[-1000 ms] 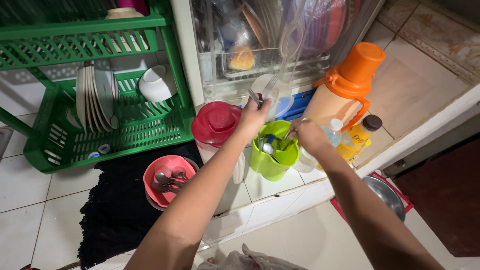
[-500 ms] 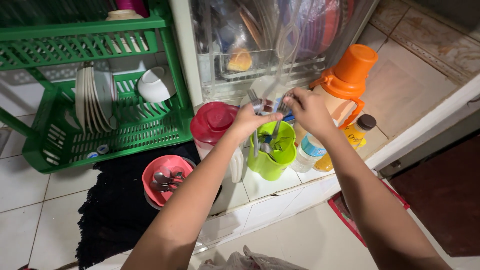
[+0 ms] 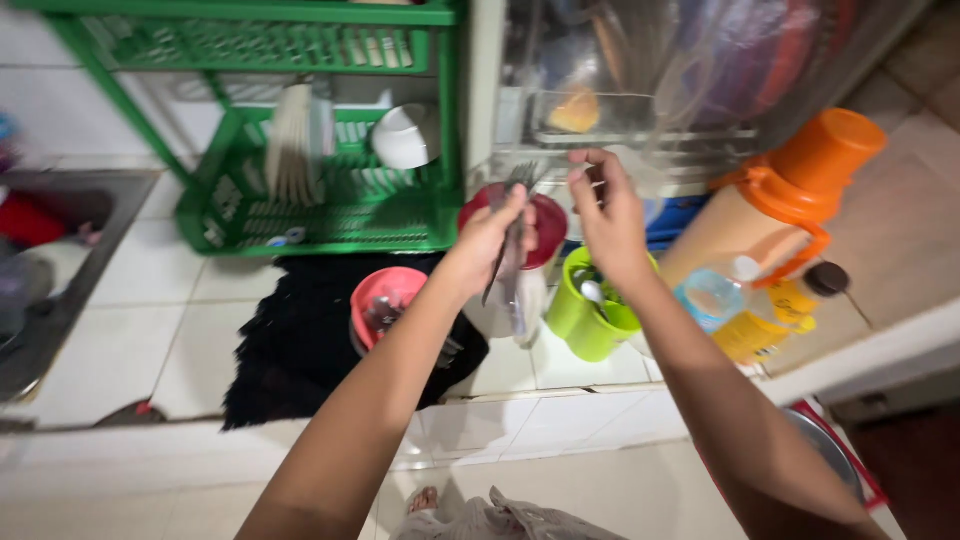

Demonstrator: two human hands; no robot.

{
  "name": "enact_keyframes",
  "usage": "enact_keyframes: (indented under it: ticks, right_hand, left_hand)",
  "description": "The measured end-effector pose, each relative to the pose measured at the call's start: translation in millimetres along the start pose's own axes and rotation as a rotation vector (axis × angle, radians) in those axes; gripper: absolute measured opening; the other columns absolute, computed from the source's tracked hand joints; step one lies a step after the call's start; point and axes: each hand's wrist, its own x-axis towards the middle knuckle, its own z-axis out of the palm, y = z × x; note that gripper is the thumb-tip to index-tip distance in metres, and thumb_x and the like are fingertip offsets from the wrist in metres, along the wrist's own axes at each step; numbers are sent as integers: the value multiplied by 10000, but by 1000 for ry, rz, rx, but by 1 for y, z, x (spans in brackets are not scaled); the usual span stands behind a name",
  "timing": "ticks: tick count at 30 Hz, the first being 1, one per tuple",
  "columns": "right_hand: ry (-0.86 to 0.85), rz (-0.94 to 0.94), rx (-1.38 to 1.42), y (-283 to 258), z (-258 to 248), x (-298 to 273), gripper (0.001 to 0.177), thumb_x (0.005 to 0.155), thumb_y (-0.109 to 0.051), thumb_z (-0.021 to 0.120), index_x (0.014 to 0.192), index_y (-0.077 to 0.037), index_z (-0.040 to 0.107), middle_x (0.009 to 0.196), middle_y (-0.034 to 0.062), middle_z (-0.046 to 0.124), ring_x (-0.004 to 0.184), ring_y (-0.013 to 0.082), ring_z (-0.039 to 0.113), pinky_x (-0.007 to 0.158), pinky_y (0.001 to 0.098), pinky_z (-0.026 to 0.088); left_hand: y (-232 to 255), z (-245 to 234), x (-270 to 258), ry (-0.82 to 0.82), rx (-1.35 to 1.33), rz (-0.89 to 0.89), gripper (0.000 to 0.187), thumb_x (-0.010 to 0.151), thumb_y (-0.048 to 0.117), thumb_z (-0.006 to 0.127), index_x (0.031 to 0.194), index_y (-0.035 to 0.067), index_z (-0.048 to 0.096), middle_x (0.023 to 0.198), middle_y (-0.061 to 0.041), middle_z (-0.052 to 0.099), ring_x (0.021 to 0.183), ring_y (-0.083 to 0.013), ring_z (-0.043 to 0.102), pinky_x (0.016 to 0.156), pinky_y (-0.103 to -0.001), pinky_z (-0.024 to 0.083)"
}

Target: Collect bowls, cutlery, and glasses from a drying rack and arrange them on a dining table around prepared pots of food.

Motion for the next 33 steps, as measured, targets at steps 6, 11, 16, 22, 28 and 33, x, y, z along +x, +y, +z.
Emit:
enact_keyframes:
  ticks: [6, 11, 16, 22, 28, 33]
  right_hand:
    - [-296, -74, 246, 13, 100, -49, 252, 960, -58, 637, 1208, -49, 589, 1001, 61, 631, 866, 99, 653, 742, 236, 540]
    - [-522, 16, 164, 31, 174, -91, 274, 939, -129, 695, 1187, -49, 610, 1076, 135, 611, 910, 208, 682, 767, 322, 562]
    - [-627, 184, -122, 103, 232, -118, 463, 905, -321, 733, 1262, -63, 590, 1177, 224, 598, 1067, 368, 656, 922, 426, 539]
    - [-563, 547, -464, 133, 255, -135, 744, 786, -450, 799, 1365, -70, 529, 1262, 271, 597, 1208, 427, 585, 1045, 460, 477]
    - [-535, 817, -358, 142, 254, -140, 819, 805, -348, 767, 1463, -88, 356, 1380, 316, 484, 1237, 436, 562, 1047, 445, 486]
    - [-490, 831, -298, 158, 255, -148, 842, 847, -274, 731, 1508, -86, 243, 1384, 368, 425, 1203, 448, 577, 1028, 441, 493]
  left_hand:
    - [-22, -109, -17, 323, -326, 122, 309, 1025, 413, 593, 947, 114, 585, 662, -4, 532, 546, -153, 519, 537, -321, 476]
    - [-54, -188, -47, 653, -141, -20, 244, 1015, 333, 541, 907, 114, 541, 643, -13, 508, 522, -151, 461, 461, -333, 388]
    - [-118, -274, -55, 848, 110, -101, 242, 954, 222, 639, 988, -8, 569, 686, -49, 466, 533, -180, 398, 435, -345, 323]
    - [-121, -281, -84, 1036, 807, -150, 702, 743, 219, 841, 1258, -98, 485, 1192, -357, 565, 999, -420, 605, 880, -441, 542]
    - [-156, -298, -61, 1015, 957, -100, 752, 762, 238, 867, 1223, -151, 419, 1132, -419, 565, 1146, -502, 528, 963, -460, 523]
    - [-129, -232, -62, 926, 981, -99, 698, 773, 26, 747, 1346, -74, 363, 1304, -350, 401, 1041, -493, 619, 949, -461, 545]
